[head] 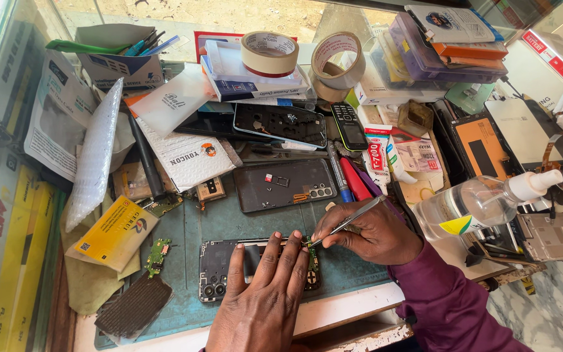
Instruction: The person works on a disassembled smartphone, using a small screwdriver to adjust components on the motherboard and then using tweezers to place a small circuit board into the phone chassis. The person handles the phone body, motherboard, and small circuit board throughout the clip.
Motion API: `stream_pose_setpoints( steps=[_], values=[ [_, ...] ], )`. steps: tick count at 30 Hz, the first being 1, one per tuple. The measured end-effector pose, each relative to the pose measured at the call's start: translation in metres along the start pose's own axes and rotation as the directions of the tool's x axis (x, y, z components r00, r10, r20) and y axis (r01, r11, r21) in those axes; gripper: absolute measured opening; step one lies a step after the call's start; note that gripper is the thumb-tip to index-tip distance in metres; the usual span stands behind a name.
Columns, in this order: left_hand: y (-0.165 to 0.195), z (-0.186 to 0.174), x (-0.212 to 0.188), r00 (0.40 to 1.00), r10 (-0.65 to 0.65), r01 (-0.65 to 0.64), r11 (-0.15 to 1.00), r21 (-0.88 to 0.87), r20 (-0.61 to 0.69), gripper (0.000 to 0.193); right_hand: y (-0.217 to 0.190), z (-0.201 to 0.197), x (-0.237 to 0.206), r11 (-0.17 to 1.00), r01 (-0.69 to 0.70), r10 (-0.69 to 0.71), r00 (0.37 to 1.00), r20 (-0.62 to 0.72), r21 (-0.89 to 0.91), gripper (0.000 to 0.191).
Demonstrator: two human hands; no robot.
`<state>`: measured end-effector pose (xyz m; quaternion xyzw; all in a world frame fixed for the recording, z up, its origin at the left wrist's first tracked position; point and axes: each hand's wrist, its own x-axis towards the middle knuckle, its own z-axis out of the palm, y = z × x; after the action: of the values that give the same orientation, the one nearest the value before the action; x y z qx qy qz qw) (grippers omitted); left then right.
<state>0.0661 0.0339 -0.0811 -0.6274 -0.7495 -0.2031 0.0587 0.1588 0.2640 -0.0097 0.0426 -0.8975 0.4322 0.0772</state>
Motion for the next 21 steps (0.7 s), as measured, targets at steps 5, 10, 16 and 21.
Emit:
stream_pose_setpoints(
  steps=[5, 10, 16, 21],
  values=[
    [0.002, -0.002, 0.001, 0.998, -0.001, -0.004, 0.997, 0.077, 0.062, 0.074, 0.004, 0.000, 0.001, 0.999, 0.051, -0.051, 0.999, 0.018, 0.018, 0.019],
    [0.003, -0.008, 0.006, 0.982, -0.012, 0.009, 1.000, 0.017, 0.186, 0.116, 0.006, 0.000, -0.002, 0.997, 0.078, -0.078, 0.997, -0.013, -0.025, 0.018],
    [0.005, -0.021, 0.015, 0.956, -0.021, 0.023, 1.000, -0.004, 0.292, 0.120, 0.003, 0.001, -0.005, 0.996, 0.061, -0.057, 0.996, -0.067, 0.070, 0.020],
    [-0.014, -0.034, 0.017, 0.965, 0.033, 0.028, 0.974, -0.227, 0.260, 0.133, -0.011, 0.002, -0.020, 0.981, -0.072, 0.097, 0.986, -0.134, 0.178, 0.026]
  ],
)
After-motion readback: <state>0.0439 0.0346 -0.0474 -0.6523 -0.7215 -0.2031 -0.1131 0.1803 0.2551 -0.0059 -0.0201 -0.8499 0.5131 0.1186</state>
